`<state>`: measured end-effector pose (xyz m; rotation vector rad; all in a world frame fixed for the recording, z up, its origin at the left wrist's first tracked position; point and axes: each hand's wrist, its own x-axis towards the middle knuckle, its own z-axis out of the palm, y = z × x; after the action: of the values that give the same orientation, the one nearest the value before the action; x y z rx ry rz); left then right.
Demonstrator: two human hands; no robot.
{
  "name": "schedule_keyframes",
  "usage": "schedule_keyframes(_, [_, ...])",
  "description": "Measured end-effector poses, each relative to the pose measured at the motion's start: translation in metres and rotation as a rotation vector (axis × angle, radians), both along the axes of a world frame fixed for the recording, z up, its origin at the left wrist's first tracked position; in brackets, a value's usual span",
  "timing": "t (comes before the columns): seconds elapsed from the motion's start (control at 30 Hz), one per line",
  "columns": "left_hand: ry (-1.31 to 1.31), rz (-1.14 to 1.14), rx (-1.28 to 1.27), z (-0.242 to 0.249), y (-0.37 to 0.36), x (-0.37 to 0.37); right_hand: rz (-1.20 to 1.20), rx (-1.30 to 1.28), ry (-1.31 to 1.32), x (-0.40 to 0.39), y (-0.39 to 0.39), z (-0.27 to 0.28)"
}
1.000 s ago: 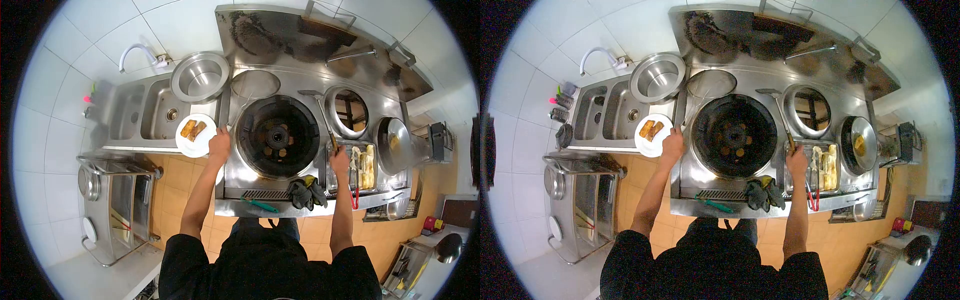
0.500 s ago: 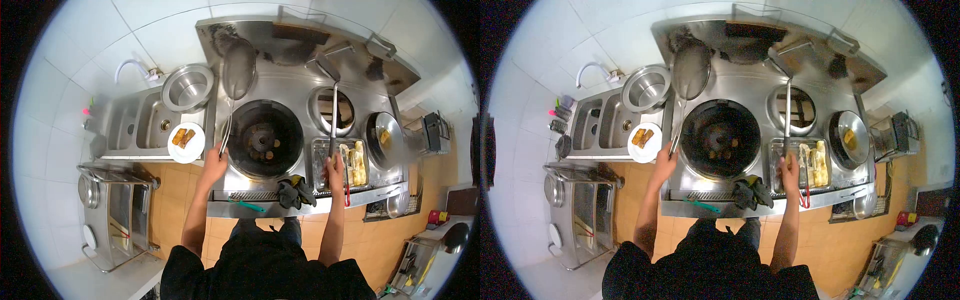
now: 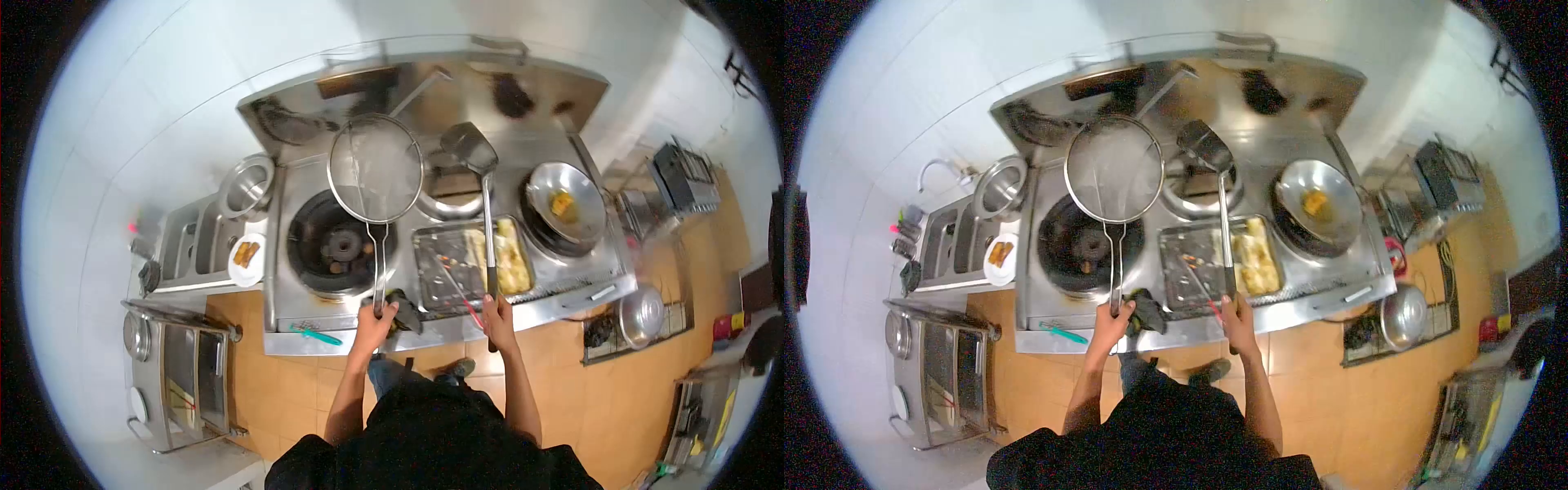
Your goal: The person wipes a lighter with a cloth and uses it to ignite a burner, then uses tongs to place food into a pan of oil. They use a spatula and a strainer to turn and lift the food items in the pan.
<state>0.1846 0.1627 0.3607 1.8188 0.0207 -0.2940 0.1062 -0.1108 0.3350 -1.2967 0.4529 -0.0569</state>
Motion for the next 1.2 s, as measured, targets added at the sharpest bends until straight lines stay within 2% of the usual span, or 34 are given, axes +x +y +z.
schedule_keyframes(0.03, [-0.016,0.013,-0.013,-0.023,-0.02,-0.004,-0.012,-0.008,-0.005,-0.013,-0.015,0.001])
schedule_keyframes(0.1, [0.123,-0.024,-0.105,-0.015,-0.06,-0.023,-0.065,-0.06,0.042,-0.036,-0.043,0.003])
schedule_keyframes(0.17, [0.123,-0.075,-0.088,-0.016,-0.088,-0.036,-0.169,-0.244,0.025,-0.054,-0.061,0.005])
schedule_keyframes(0.3, [0.142,-0.221,-0.08,-0.025,-0.132,-0.041,-0.233,-0.141,0.025,-0.086,-0.101,0.005])
schedule_keyframes(0.37, [0.088,-0.268,-0.014,-0.034,-0.15,-0.042,-0.24,-0.12,0.071,-0.095,-0.12,0.009])
schedule_keyframes(0.43, [-0.211,-0.334,0.116,-0.037,-0.167,-0.04,-0.293,-0.194,0.044,-0.097,-0.135,0.017])
schedule_keyframes(0.47, [-0.064,-0.366,0.155,-0.038,-0.171,-0.038,-0.311,-0.173,0.025,-0.1,-0.143,0.023])
schedule_keyframes(0.57, [-0.073,-0.405,0.12,-0.005,-0.199,-0.038,-0.381,-0.278,-0.014,-0.097,-0.177,0.039])
schedule_keyframes(0.6, [-0.165,-0.426,0.201,-0.015,-0.205,-0.034,-0.41,-0.272,-0.087,-0.095,-0.193,0.033])
schedule_keyframes(0.67, [-0.141,-0.444,0.231,-0.01,-0.225,-0.031,-0.457,-0.186,-0.195,-0.085,-0.214,0.064])
schedule_keyframes(0.73, [-0.117,-0.462,0.272,-0.015,-0.244,-0.027,-0.468,-0.148,-0.24,-0.079,-0.236,0.067])
schedule_keyframes(0.8, [-0.109,-0.459,0.295,-0.013,-0.267,-0.023,-0.38,-0.101,-0.31,-0.071,-0.259,0.061])
schedule_keyframes(0.83, [-0.102,-0.451,0.326,-0.012,-0.279,-0.021,-0.323,-0.252,-0.31,-0.065,-0.273,0.049])
schedule_keyframes(0.87, [-0.234,-0.46,0.348,-0.019,-0.291,-0.017,-0.325,-0.212,-0.222,-0.066,-0.285,0.039])
schedule_keyframes(0.97, [-0.308,-0.426,0.319,-0.02,-0.325,-0.016,-0.255,-0.169,-0.015,-0.064,-0.316,0.052])
schedule_keyframes(1.03, [-0.248,-0.449,0.282,-0.016,-0.345,-0.014,-0.241,-0.227,0.059,-0.065,-0.343,0.042])
schedule_keyframes(1.17, [-0.209,-0.44,0.415,-0.026,-0.376,-0.008,-0.3,-0.254,-0.014,-0.069,-0.388,0.045])
schedule_keyframes(1.2, [-0.23,-0.434,0.437,-0.024,-0.382,-0.008,-0.296,-0.112,-0.083,-0.066,-0.387,0.07])
